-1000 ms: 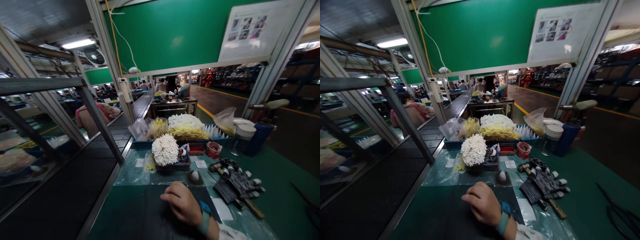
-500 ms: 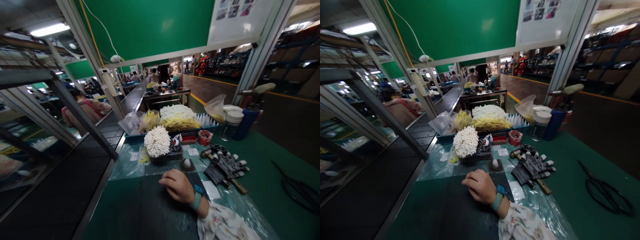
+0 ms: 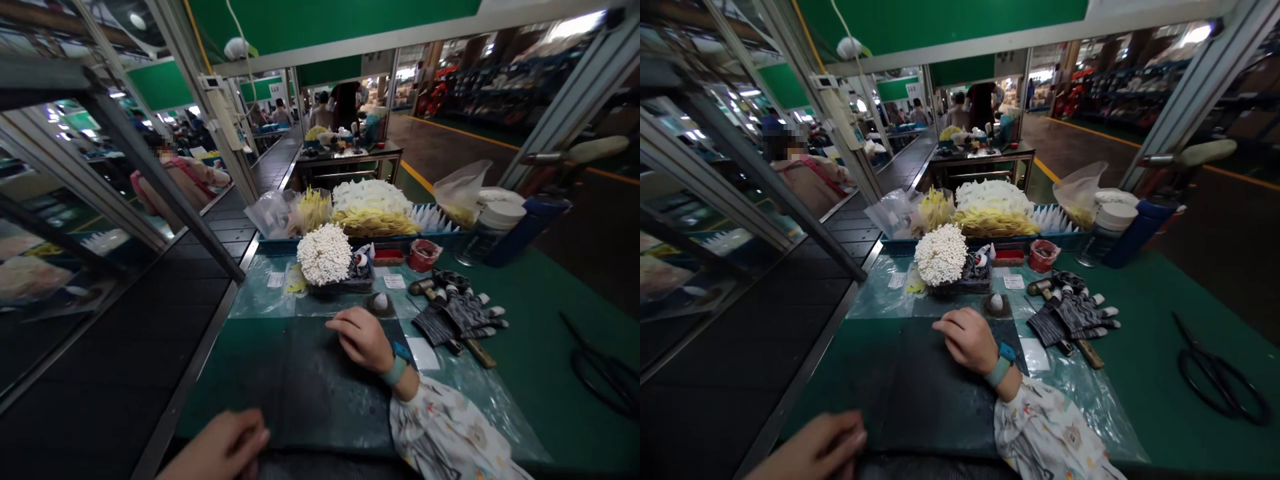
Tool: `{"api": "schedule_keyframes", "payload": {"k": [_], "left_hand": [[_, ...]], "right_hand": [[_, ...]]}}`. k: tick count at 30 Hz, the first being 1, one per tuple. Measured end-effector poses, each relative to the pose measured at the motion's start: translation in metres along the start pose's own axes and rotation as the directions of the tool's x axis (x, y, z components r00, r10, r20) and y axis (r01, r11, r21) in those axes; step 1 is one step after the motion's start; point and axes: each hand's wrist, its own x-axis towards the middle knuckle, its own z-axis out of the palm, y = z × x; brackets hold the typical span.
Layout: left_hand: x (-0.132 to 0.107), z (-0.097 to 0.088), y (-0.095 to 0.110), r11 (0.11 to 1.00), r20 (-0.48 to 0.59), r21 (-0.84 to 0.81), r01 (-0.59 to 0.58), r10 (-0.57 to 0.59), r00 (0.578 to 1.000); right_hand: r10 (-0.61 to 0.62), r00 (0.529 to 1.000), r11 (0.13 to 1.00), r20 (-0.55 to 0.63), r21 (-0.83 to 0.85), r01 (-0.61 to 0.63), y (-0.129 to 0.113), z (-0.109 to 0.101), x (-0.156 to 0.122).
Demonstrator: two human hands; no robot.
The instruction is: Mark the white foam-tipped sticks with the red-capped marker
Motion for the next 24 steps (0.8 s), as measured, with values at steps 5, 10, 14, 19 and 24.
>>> {"api": "schedule_keyframes", "payload": {"k": [5, 10, 14, 19, 24], "left_hand": [[0.067, -0.046, 0.033, 0.946, -0.359, -0.032, -0.323, 0.290, 0.887], [0.168, -0.059, 0.048, 0.879, -0.775, 0.000, -0.477, 0.301, 0.555], [0.211, -0.049, 0.060, 0.865, -0.839, -0.090, -0.494, 0.202, 0.506], [0.225, -0.039, 0.076, 0.878, -0.870, -0.131, -0.460, 0.120, 0.478], [0.232, -0.041, 0.086, 0.856, -0.883, -0.162, -0.491, 0.096, 0.459]], "right_hand": [[0.235, 0.966, 0.972, -0.112, 0.019, -0.234, 0.019, -0.027, 0.035], [0.353, 0.936, 0.841, 0.002, -0.439, -0.316, 0.087, -0.052, 0.112], [0.409, 0.908, 0.684, 0.090, -0.689, -0.240, 0.129, -0.042, 0.154], [0.382, 0.911, 0.677, 0.152, -0.718, -0.164, 0.146, -0.019, 0.161], [0.381, 0.906, 0.692, 0.184, -0.707, -0.148, 0.150, -0.015, 0.157]]}}
